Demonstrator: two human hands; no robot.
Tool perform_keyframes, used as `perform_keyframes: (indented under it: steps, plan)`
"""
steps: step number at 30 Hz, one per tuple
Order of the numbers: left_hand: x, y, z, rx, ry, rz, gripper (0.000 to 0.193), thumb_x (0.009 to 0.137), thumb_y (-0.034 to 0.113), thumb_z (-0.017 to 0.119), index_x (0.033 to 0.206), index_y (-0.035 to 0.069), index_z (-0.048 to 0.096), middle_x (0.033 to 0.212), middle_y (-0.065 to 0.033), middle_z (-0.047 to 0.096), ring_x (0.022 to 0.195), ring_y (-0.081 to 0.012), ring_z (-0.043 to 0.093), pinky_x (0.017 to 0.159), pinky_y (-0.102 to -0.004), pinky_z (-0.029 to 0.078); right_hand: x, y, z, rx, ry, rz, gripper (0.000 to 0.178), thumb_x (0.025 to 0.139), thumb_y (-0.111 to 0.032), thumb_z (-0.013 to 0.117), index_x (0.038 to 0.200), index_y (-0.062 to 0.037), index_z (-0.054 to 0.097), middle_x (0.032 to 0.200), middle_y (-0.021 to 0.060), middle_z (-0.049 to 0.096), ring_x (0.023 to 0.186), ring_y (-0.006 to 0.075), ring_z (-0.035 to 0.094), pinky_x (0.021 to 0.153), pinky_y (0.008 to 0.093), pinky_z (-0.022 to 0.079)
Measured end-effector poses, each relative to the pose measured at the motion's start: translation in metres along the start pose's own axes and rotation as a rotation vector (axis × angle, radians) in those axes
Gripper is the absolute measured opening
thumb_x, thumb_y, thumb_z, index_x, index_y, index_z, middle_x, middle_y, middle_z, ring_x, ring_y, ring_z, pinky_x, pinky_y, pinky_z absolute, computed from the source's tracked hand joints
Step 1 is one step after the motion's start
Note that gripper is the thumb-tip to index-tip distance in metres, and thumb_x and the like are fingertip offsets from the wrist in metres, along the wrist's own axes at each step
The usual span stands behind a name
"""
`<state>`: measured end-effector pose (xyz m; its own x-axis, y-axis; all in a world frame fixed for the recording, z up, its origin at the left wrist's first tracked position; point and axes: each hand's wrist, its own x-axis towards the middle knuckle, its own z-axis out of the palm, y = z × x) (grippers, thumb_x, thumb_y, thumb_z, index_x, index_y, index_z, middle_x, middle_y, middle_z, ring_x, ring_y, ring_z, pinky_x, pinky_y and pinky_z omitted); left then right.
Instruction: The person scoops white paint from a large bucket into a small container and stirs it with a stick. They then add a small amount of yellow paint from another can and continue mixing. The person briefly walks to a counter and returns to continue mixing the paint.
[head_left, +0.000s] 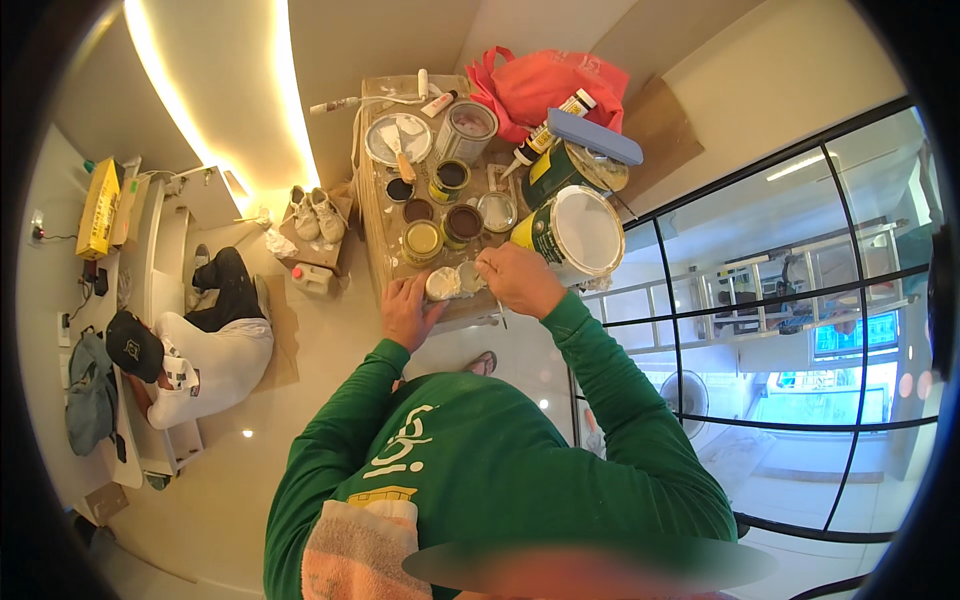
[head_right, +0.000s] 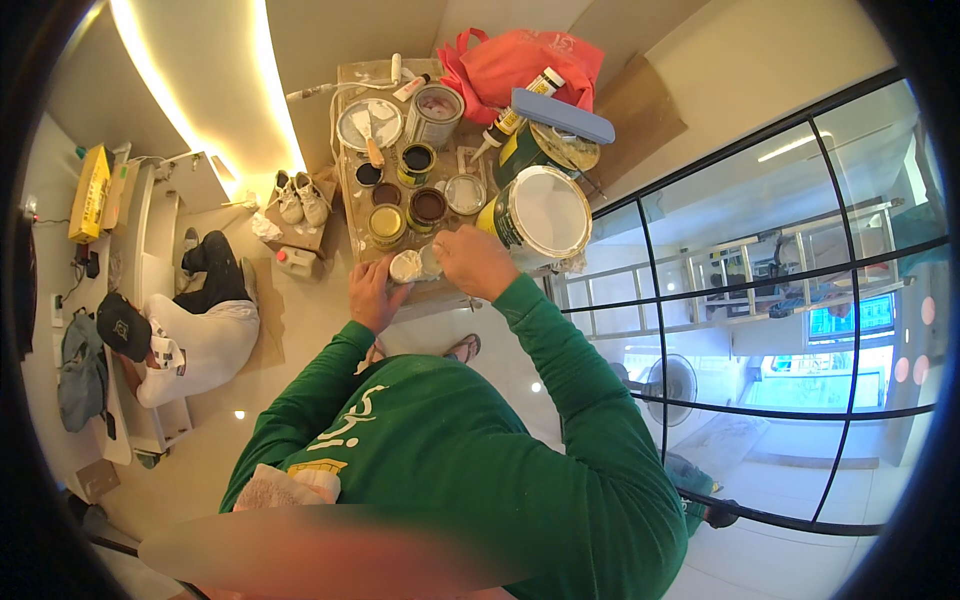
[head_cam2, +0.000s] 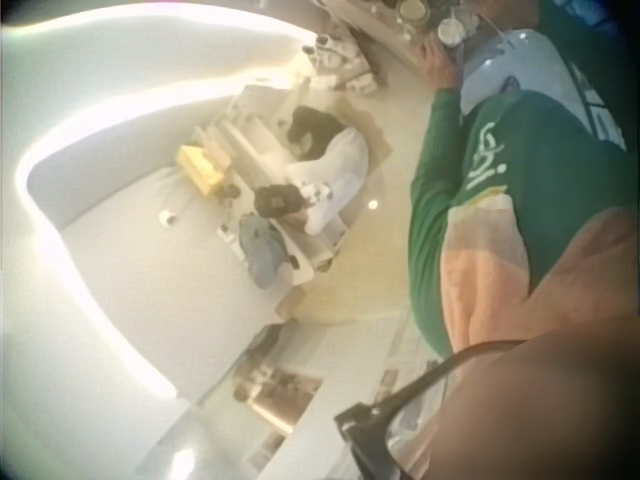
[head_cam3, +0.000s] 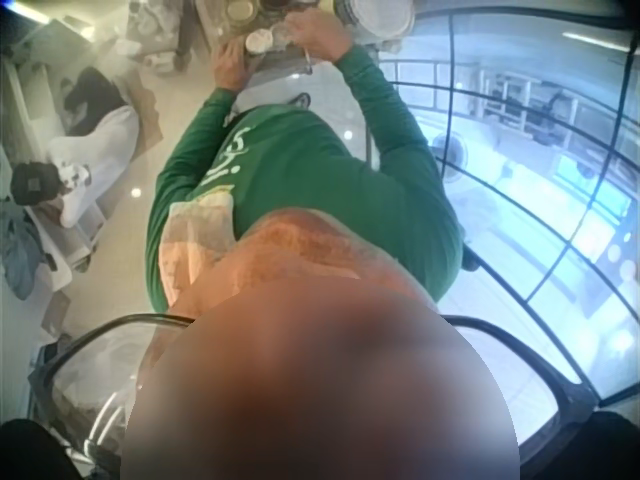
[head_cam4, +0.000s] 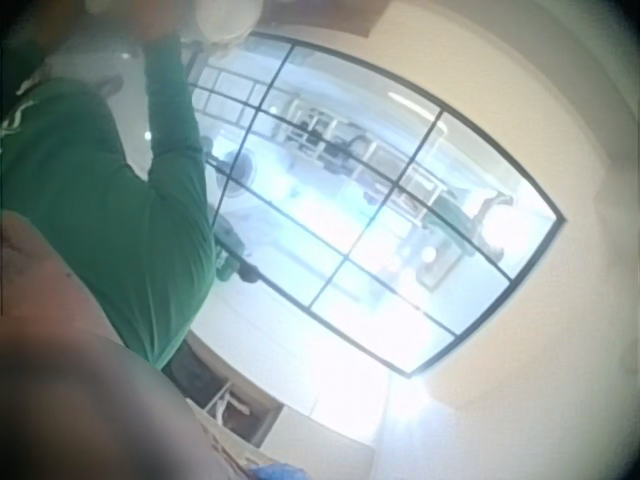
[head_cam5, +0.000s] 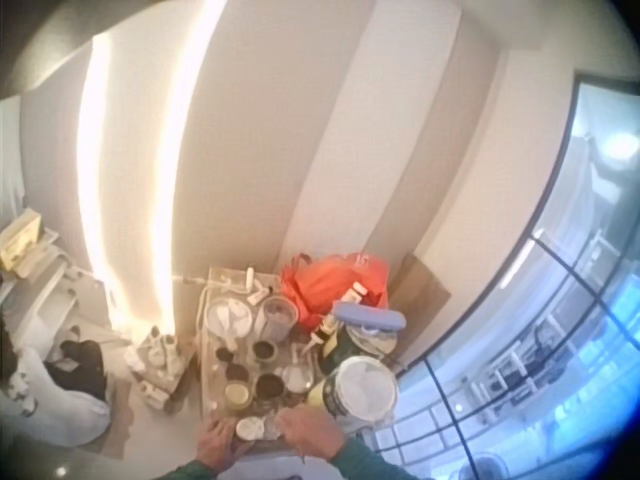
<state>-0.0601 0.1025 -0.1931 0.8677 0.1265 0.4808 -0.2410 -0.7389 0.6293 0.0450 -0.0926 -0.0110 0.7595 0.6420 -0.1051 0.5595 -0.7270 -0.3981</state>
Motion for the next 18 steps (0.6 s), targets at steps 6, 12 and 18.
perform_keyframes:
  steps: [6,12,18]
  plan:
    - [-0.001,-0.0006,0.0,0.005,0.004,0.007,0.065,0.083,0.028,0.087,0.14,0.006,0.063,0.123,-0.0108,0.072,0.111,-0.0354,0.062,0.099,-0.0487,0.047,-0.0016,-0.0028,0.0008,-0.07,0.055,-0.005,0.028,0.108,-0.031,0.057,0.107,-0.0075,0.073,0.099,0.0171,0.074,0.102,0.0392,0.068,0.087,0.051,0.054]
    - [-0.001,-0.0009,0.001,0.011,0.013,0.009,0.066,0.084,0.03,0.087,0.142,0.008,0.063,0.124,-0.0098,0.073,0.112,-0.0349,0.062,0.099,-0.0481,0.048,0.0004,-0.0024,0.0021,-0.082,0.063,-0.033,0.027,0.108,-0.031,0.058,0.108,-0.0082,0.073,0.09,0.0163,0.069,0.096,0.04,0.066,0.086,0.0527,0.053]
    - [-0.0017,0.0003,-0.0025,0.012,0.009,0.012,0.066,0.086,0.03,0.086,0.142,0.007,0.062,0.125,-0.0112,0.072,0.114,-0.0354,0.063,0.1,-0.0486,0.047,0.0012,-0.0026,0.0041,-0.048,0.119,-0.079,0.028,0.108,-0.031,0.058,0.109,-0.0079,0.074,0.091,0.0175,0.07,0.096,0.0414,0.066,0.086,0.0537,0.052]
